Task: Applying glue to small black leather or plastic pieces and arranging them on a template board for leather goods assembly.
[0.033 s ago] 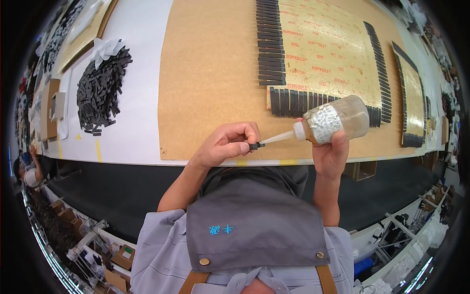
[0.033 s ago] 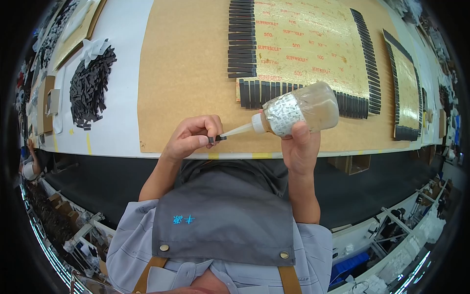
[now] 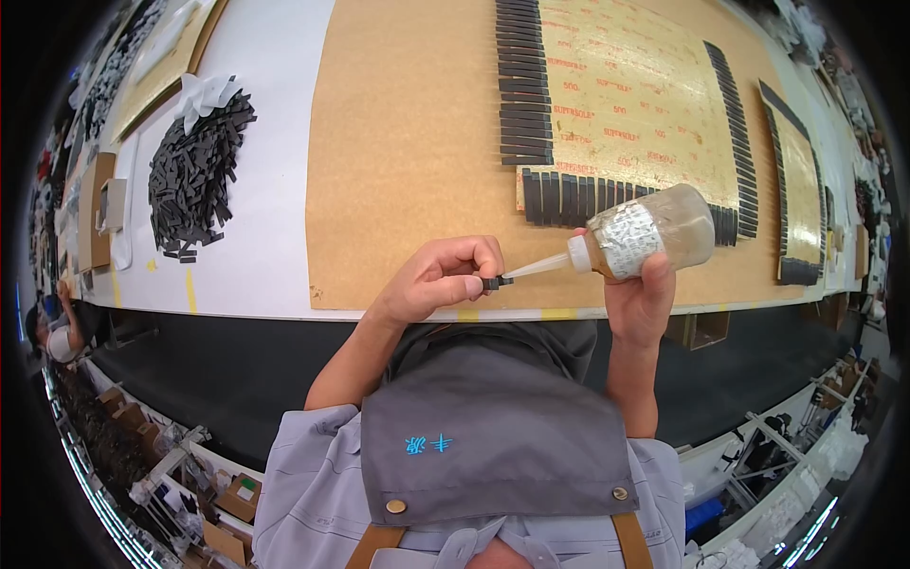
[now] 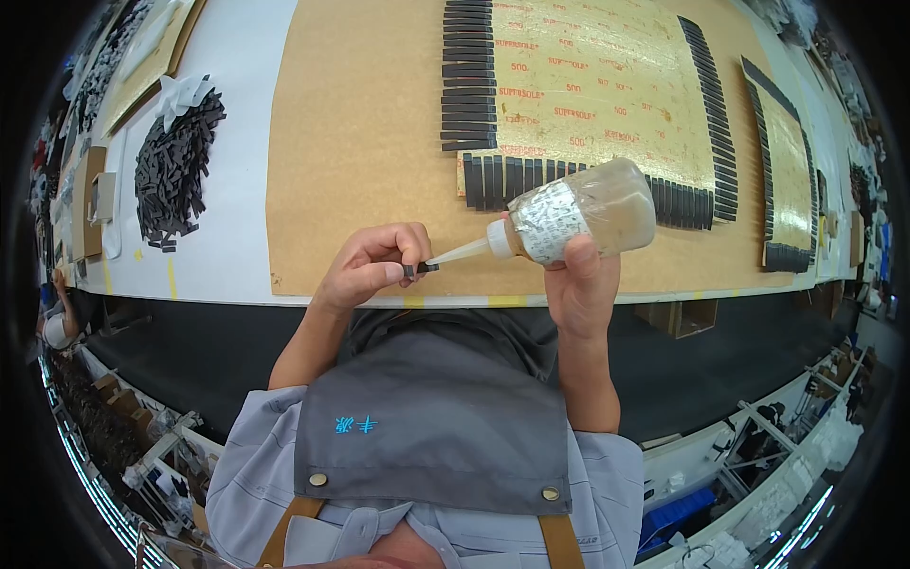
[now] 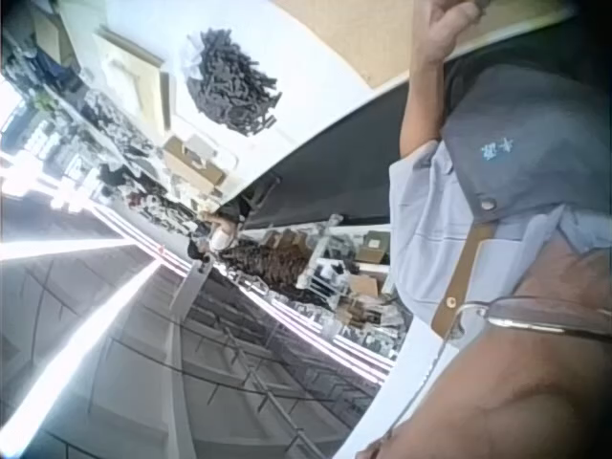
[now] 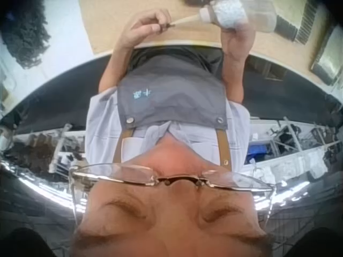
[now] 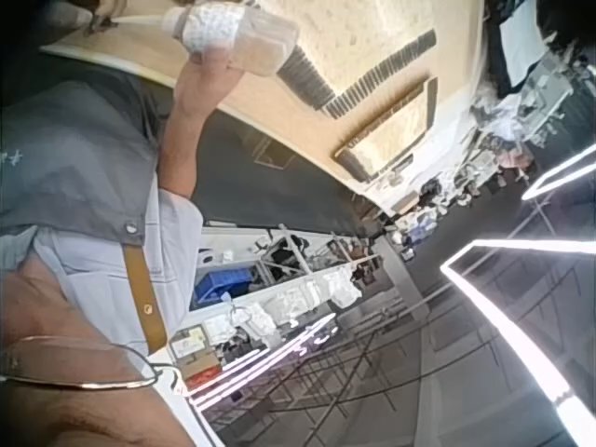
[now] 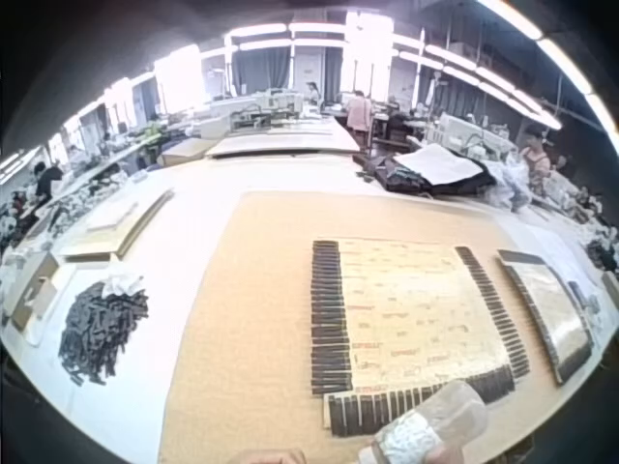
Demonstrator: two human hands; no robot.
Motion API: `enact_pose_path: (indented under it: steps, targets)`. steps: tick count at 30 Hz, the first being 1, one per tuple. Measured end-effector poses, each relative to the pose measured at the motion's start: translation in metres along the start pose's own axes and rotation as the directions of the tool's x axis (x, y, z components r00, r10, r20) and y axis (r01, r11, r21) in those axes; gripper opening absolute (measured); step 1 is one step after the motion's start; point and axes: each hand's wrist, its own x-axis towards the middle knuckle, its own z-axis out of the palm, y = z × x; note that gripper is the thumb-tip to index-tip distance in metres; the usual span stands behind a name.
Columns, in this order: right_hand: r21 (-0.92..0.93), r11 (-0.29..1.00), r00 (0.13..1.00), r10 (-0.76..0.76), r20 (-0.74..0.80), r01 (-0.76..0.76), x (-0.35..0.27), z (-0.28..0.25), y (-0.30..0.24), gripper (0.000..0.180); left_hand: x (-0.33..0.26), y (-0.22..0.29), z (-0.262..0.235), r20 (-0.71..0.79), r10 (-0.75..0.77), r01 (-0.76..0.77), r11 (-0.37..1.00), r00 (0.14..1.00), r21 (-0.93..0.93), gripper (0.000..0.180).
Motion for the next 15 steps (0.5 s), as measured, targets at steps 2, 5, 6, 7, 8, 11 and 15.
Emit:
enact_pose_path:
  steps: [2, 5, 6, 7, 8, 11, 15]
  targets:
    - [0.006, 1.0, 1.0, -0.003, -0.017, 0.003, -0.0003, -0.0013, 0.0007, 0.061, 0.0, 0.0, -0.0001, 0.0, 0.0, 0.0, 1.0, 1.0, -0.001, 0.01]
    - [-0.035, 0.999, 1.0, -0.01, -0.025, 0.009, -0.0008, -0.0008, 0.0001, 0.062, 0.0003, 0.0002, 0.0001, 0.0, -0.003, 0.003, 1.0, 1.0, -0.001, 0.009]
    - [-0.045, 0.999, 0.999, -0.014, -0.03, 0.012, -0.001, 0.0001, -0.0002, 0.062, 0.0005, 0.0002, 0.0002, -0.001, -0.007, 0.007, 1.0, 1.0, 0.001, 0.009]
    - [-0.054, 0.998, 0.999, -0.017, -0.033, 0.015, -0.0009, 0.0009, -0.0005, 0.063, 0.0003, 0.0003, 0.0002, -0.002, -0.005, 0.005, 1.0, 1.0, 0.002, 0.009]
    - [-0.054, 0.998, 0.999, -0.017, -0.032, 0.015, -0.0013, -0.0002, -0.0004, 0.063, 0.0001, 0.0001, 0.0002, -0.008, -0.002, 0.002, 1.0, 1.0, 0.006, 0.009]
    - [-0.103, 0.995, 1.0, -0.01, -0.006, 0.009, -0.003, -0.0032, -0.0004, 0.065, -0.0003, -0.0014, -0.0008, -0.014, 0.006, -0.006, 1.0, 1.0, 0.007, 0.009]
    - [-0.084, 0.996, 1.0, -0.004, -0.019, 0.002, -0.0045, -0.0067, -0.0007, 0.065, 0.0006, -0.0002, 0.0004, -0.019, 0.012, -0.012, 1.0, 1.0, -0.007, 0.01]
